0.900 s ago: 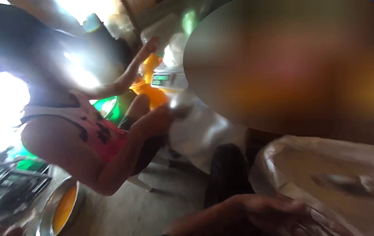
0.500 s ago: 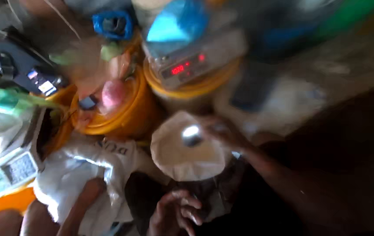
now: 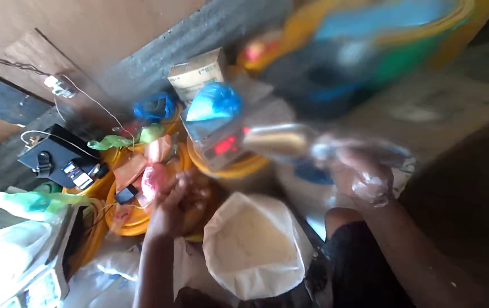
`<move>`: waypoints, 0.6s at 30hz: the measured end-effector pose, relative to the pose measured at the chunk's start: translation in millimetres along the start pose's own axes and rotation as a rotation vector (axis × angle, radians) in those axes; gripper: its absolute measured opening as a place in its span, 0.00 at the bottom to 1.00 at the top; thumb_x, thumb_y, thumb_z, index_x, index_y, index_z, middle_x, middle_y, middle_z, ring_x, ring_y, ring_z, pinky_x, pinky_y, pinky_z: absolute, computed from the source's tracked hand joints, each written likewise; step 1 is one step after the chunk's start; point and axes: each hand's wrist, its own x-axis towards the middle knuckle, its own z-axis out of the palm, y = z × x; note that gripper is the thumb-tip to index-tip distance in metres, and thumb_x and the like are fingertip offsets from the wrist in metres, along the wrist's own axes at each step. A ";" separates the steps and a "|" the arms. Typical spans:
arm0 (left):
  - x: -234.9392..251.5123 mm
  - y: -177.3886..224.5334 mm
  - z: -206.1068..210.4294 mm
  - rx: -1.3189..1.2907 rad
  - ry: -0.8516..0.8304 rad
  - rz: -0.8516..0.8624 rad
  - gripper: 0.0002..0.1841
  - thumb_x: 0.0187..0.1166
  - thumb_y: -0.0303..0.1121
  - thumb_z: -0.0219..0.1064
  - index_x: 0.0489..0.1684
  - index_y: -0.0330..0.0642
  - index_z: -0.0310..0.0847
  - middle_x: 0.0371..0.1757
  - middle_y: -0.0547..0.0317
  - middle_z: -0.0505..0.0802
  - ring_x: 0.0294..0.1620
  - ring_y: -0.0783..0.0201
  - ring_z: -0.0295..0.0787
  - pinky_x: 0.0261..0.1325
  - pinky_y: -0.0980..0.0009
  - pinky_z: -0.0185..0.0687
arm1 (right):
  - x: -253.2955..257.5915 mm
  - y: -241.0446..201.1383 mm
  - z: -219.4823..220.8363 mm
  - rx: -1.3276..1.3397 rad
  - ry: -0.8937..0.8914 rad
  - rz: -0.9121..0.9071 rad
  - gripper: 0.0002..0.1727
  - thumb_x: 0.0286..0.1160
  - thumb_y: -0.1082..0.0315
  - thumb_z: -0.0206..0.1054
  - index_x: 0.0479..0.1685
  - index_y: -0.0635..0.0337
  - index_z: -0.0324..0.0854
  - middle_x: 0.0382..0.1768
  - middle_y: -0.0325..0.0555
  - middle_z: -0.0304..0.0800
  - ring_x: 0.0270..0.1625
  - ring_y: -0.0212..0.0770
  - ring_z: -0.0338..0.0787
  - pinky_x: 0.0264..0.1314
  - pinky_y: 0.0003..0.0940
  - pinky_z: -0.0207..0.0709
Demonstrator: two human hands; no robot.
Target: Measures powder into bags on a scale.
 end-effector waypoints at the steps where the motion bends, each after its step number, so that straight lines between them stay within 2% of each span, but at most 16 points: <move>1: 26.1 13.2 10.6 0.134 0.101 -0.003 0.16 0.90 0.36 0.51 0.61 0.43 0.84 0.46 0.56 0.97 0.38 0.65 0.95 0.37 0.71 0.91 | 1.8 0.4 -2.3 -0.051 0.000 -0.033 0.10 0.77 0.52 0.69 0.48 0.39 0.93 0.52 0.31 0.94 0.44 0.31 0.92 0.42 0.28 0.89; 3: 82.7 28.0 27.4 0.373 0.221 0.020 0.15 0.91 0.32 0.54 0.68 0.38 0.78 0.45 0.57 0.94 0.38 0.67 0.92 0.40 0.68 0.90 | -1.3 4.2 -6.7 -0.102 0.013 -0.093 0.10 0.78 0.52 0.69 0.49 0.39 0.93 0.52 0.31 0.94 0.46 0.31 0.93 0.45 0.29 0.89; 4: 113.5 29.0 31.1 0.493 0.244 0.044 0.17 0.90 0.34 0.58 0.70 0.36 0.77 0.46 0.53 0.93 0.39 0.64 0.91 0.43 0.64 0.90 | -5.5 7.8 -9.2 -0.106 0.017 -0.125 0.11 0.79 0.53 0.68 0.50 0.41 0.93 0.53 0.32 0.94 0.48 0.32 0.93 0.47 0.29 0.89; 6: 173.7 23.4 32.6 0.745 0.252 0.052 0.25 0.85 0.43 0.65 0.71 0.32 0.78 0.49 0.40 0.93 0.46 0.49 0.92 0.51 0.49 0.88 | -15.3 13.3 -11.9 -0.092 0.013 -0.154 0.12 0.82 0.52 0.67 0.53 0.42 0.92 0.54 0.33 0.93 0.49 0.32 0.92 0.48 0.29 0.88; 8: 219.0 18.7 39.4 0.996 0.186 -0.078 0.34 0.84 0.54 0.65 0.74 0.30 0.75 0.58 0.29 0.89 0.61 0.35 0.87 0.66 0.36 0.78 | -21.9 14.4 -12.3 -0.074 -0.004 -0.160 0.13 0.83 0.51 0.66 0.55 0.41 0.92 0.55 0.33 0.92 0.47 0.32 0.91 0.44 0.27 0.88; 9: 237.4 15.9 42.3 1.115 0.128 -0.136 0.34 0.84 0.55 0.64 0.69 0.27 0.78 0.61 0.26 0.88 0.65 0.32 0.84 0.69 0.33 0.74 | -24.5 13.2 -12.1 -0.067 -0.012 -0.161 0.13 0.83 0.52 0.66 0.55 0.42 0.92 0.56 0.33 0.92 0.47 0.31 0.92 0.44 0.26 0.88; 10: 252.3 15.2 46.0 1.221 0.087 -0.153 0.30 0.85 0.52 0.64 0.59 0.25 0.82 0.58 0.26 0.88 0.64 0.31 0.84 0.66 0.31 0.73 | -26.7 11.4 -13.1 -0.064 -0.023 -0.160 0.12 0.83 0.53 0.66 0.55 0.42 0.92 0.57 0.33 0.92 0.47 0.31 0.92 0.43 0.25 0.88; 11: 263.9 18.9 50.0 1.292 0.075 -0.136 0.24 0.85 0.46 0.63 0.54 0.26 0.85 0.58 0.26 0.88 0.64 0.30 0.84 0.64 0.29 0.74 | -28.2 9.4 -16.2 -0.068 -0.034 -0.157 0.12 0.84 0.54 0.66 0.56 0.42 0.91 0.58 0.33 0.91 0.48 0.30 0.92 0.43 0.24 0.88; 12: 270.7 28.8 56.4 1.312 0.097 -0.094 0.21 0.86 0.42 0.62 0.53 0.28 0.86 0.58 0.26 0.89 0.65 0.30 0.84 0.64 0.28 0.74 | -29.3 7.5 -20.8 -0.077 -0.041 -0.149 0.12 0.84 0.54 0.66 0.56 0.42 0.91 0.59 0.32 0.91 0.48 0.30 0.92 0.43 0.23 0.88; 15: 279.8 64.4 77.4 1.316 0.175 0.071 0.19 0.87 0.41 0.58 0.51 0.32 0.87 0.54 0.32 0.91 0.61 0.34 0.87 0.62 0.31 0.76 | -30.3 8.3 -36.7 -0.109 -0.024 -0.136 0.12 0.84 0.55 0.66 0.56 0.43 0.91 0.59 0.32 0.91 0.49 0.31 0.92 0.44 0.24 0.89; 16: 281.2 70.8 81.8 1.338 0.155 0.125 0.18 0.87 0.40 0.59 0.52 0.33 0.87 0.54 0.34 0.91 0.61 0.36 0.87 0.63 0.33 0.76 | -28.8 9.5 -39.5 -0.116 -0.015 -0.138 0.12 0.84 0.55 0.66 0.56 0.42 0.91 0.59 0.32 0.91 0.49 0.31 0.92 0.44 0.24 0.89; 18: 279.8 76.5 89.1 1.371 0.072 0.223 0.18 0.84 0.37 0.63 0.63 0.34 0.85 0.62 0.35 0.89 0.66 0.38 0.85 0.70 0.37 0.76 | -21.9 11.7 -40.9 -0.128 -0.006 -0.166 0.12 0.84 0.56 0.65 0.57 0.43 0.91 0.59 0.32 0.91 0.49 0.31 0.92 0.44 0.24 0.89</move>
